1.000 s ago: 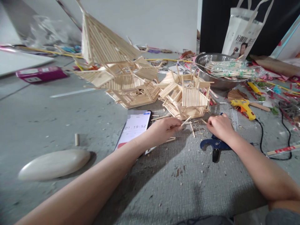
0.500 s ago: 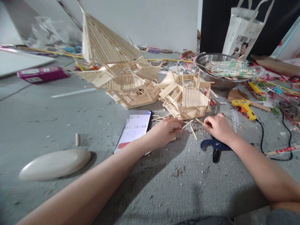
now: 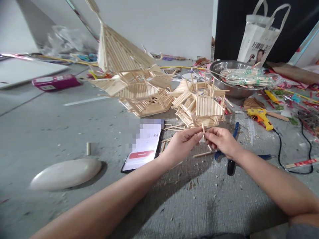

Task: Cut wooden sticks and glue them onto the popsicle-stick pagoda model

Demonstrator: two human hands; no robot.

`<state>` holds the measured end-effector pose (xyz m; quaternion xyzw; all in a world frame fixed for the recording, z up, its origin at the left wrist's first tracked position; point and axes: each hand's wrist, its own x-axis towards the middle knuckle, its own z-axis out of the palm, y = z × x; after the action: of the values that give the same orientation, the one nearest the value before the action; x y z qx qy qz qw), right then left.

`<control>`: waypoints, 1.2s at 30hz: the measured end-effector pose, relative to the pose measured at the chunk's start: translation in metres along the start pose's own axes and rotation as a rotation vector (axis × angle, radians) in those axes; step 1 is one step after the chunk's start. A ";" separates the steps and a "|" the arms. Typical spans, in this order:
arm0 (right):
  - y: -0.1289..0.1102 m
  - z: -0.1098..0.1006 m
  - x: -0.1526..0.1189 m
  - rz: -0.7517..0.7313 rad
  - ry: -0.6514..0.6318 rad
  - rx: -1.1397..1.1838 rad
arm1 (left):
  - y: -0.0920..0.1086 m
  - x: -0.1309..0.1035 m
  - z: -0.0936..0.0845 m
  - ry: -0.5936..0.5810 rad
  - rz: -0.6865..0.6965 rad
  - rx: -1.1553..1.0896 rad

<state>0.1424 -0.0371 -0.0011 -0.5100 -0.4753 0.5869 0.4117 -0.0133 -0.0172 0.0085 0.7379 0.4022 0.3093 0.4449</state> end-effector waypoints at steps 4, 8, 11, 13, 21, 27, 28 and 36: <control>-0.001 0.004 0.002 0.002 -0.024 -0.018 | 0.000 0.001 0.007 0.058 -0.095 -0.234; -0.007 0.004 0.001 -0.033 0.011 -0.094 | 0.001 0.002 0.007 0.152 -0.171 -0.288; -0.013 0.006 0.001 -0.110 0.060 -0.082 | 0.002 0.003 0.007 0.167 -0.187 -0.228; -0.016 0.008 0.003 -0.142 0.066 -0.077 | 0.003 0.003 0.007 0.163 -0.142 -0.150; -0.019 0.012 0.013 -0.122 0.109 0.089 | 0.007 -0.002 -0.006 0.026 -0.094 0.021; -0.015 0.013 0.014 -0.082 0.050 0.098 | 0.006 0.000 -0.009 0.045 -0.150 -0.023; -0.014 0.013 0.014 -0.083 0.039 0.088 | 0.006 0.001 -0.009 0.082 -0.162 -0.049; -0.004 0.010 0.011 -0.109 -0.012 -0.039 | 0.001 0.021 -0.013 0.285 -0.153 -0.105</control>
<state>0.1313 -0.0267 0.0009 -0.4878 -0.5161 0.5572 0.4304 -0.0136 0.0057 0.0165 0.6296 0.4994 0.3967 0.4436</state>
